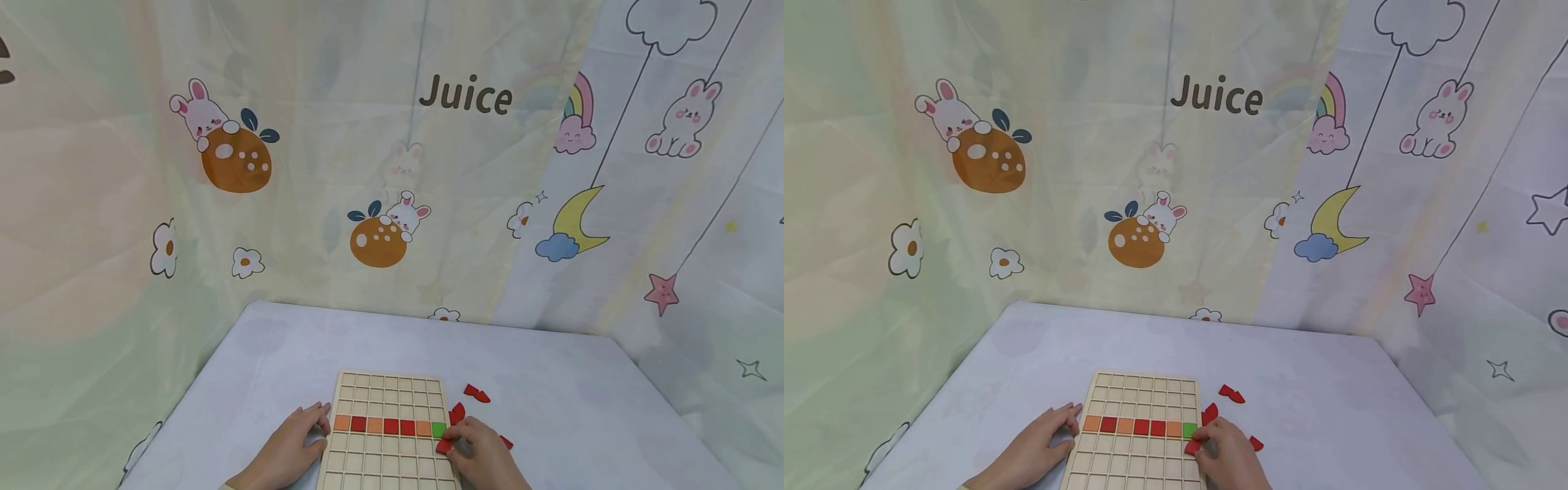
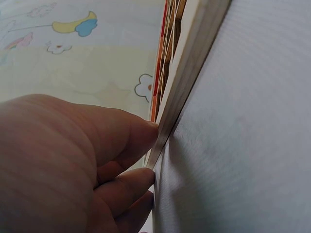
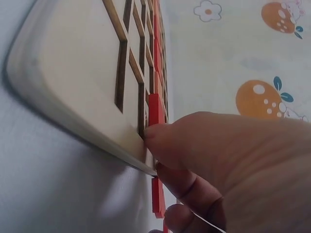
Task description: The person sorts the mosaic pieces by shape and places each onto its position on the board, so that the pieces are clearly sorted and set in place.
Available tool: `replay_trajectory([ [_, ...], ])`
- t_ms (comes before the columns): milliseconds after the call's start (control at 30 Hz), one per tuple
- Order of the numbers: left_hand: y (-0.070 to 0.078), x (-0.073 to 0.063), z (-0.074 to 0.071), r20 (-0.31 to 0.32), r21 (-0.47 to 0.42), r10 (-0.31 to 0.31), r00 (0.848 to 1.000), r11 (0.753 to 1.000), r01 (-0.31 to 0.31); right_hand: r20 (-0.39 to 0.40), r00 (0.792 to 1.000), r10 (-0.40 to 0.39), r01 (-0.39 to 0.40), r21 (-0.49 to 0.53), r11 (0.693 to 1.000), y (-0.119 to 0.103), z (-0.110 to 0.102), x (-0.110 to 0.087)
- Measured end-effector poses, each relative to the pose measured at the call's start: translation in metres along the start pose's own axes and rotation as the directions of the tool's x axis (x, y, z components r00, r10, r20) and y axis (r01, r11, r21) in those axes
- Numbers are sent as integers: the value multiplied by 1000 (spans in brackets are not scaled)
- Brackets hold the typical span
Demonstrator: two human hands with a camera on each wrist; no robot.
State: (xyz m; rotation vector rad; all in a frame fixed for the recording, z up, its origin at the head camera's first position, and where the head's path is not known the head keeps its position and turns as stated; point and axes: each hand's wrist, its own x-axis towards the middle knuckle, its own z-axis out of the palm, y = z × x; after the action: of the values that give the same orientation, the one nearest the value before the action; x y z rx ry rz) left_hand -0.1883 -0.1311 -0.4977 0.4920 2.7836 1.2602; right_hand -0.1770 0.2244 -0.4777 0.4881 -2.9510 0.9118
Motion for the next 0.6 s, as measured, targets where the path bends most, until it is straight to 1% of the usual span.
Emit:
replay_trajectory([
  [267,0,1,1,-1,4,-2,1000,1000,2,11,999,-42,41,35,999,2,3,0],
  [433,0,1,1,-1,5,3,1000,1000,-3,35,999,-34,33,21,999,2,4,1],
  [600,0,0,0,-5,3,6,1000,1000,-5,28,999,-32,31,31,999,2,3,1],
])
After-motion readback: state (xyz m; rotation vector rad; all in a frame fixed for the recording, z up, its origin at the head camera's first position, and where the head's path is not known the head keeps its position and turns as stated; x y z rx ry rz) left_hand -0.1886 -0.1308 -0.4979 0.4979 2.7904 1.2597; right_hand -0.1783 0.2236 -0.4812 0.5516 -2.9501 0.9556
